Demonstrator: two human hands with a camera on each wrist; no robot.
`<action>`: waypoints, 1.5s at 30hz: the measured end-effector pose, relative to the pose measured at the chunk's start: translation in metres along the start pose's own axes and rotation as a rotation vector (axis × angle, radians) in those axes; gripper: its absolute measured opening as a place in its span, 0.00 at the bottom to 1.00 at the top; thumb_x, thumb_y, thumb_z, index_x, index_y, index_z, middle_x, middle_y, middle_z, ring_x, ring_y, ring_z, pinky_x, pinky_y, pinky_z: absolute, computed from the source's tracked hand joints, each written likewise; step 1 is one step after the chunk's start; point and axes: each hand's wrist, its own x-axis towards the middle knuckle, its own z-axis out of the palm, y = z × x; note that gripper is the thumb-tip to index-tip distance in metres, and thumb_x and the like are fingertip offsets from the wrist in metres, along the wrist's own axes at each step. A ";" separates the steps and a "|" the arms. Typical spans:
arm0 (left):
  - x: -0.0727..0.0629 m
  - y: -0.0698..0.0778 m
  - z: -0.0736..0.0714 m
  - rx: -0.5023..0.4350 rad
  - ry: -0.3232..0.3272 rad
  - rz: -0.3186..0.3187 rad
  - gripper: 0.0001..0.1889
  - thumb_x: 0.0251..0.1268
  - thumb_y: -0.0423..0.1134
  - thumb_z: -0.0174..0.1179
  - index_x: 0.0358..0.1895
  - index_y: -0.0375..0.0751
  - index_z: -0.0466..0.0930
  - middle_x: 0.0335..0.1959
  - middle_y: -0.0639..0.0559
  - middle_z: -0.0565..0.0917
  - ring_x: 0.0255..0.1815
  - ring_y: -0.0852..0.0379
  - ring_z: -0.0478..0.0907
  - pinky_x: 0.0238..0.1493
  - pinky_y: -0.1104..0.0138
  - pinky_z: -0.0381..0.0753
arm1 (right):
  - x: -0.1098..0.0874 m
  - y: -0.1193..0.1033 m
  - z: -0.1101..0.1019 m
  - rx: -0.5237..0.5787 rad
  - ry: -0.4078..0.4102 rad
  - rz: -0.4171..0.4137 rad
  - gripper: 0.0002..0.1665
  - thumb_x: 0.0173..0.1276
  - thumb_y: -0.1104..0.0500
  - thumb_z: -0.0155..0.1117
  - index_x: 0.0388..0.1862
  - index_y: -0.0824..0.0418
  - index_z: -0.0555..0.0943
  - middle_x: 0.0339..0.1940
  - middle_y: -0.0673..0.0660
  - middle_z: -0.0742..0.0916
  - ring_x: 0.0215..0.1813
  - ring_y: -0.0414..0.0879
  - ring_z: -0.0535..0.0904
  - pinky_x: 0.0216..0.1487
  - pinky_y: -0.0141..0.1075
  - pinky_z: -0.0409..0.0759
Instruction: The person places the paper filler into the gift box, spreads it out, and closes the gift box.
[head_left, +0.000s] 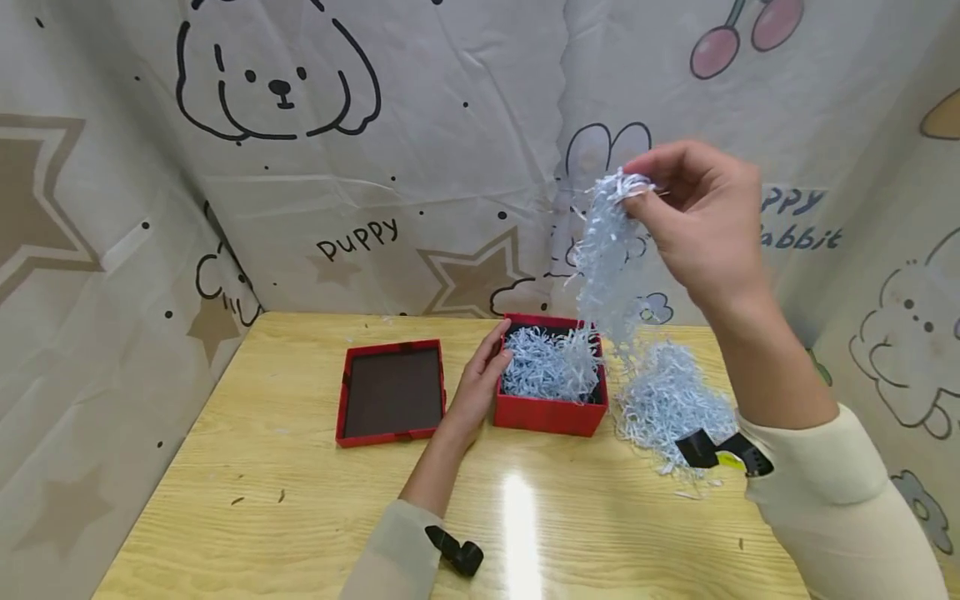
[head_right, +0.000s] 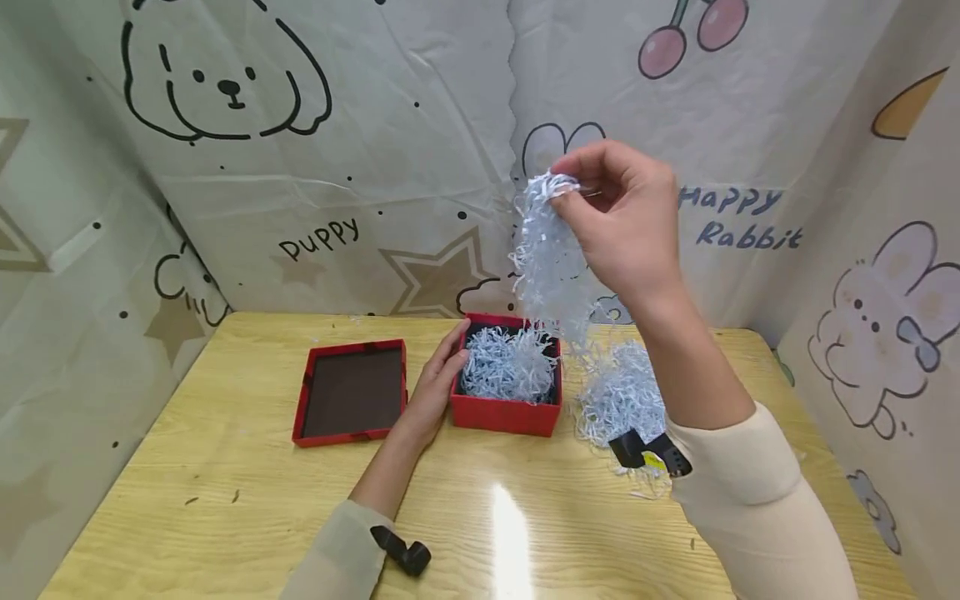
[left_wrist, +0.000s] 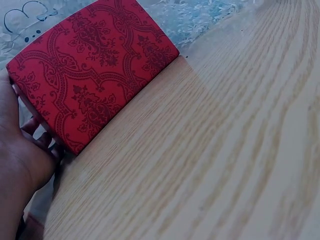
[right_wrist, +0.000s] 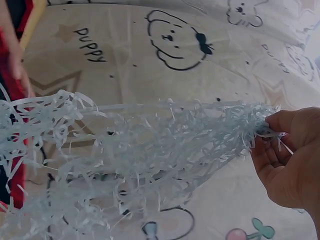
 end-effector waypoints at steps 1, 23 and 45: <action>0.001 0.000 0.000 0.001 -0.002 0.000 0.27 0.86 0.43 0.51 0.83 0.62 0.64 0.85 0.62 0.59 0.86 0.57 0.51 0.84 0.55 0.54 | -0.003 0.003 0.004 -0.041 -0.021 0.003 0.09 0.69 0.73 0.69 0.46 0.68 0.89 0.39 0.54 0.88 0.35 0.47 0.81 0.37 0.27 0.82; 0.002 0.004 -0.001 0.011 -0.021 -0.027 0.27 0.87 0.44 0.50 0.83 0.63 0.64 0.85 0.61 0.58 0.86 0.57 0.51 0.84 0.55 0.55 | -0.106 0.139 0.063 -0.320 -0.530 0.151 0.10 0.66 0.71 0.73 0.44 0.62 0.89 0.42 0.57 0.91 0.42 0.49 0.88 0.46 0.45 0.89; 0.000 0.002 -0.001 0.025 0.003 -0.023 0.27 0.85 0.46 0.52 0.82 0.64 0.64 0.85 0.60 0.58 0.86 0.54 0.51 0.84 0.53 0.53 | -0.089 0.137 -0.018 -0.335 -0.579 0.171 0.26 0.67 0.55 0.80 0.63 0.57 0.85 0.63 0.57 0.86 0.67 0.58 0.77 0.67 0.59 0.77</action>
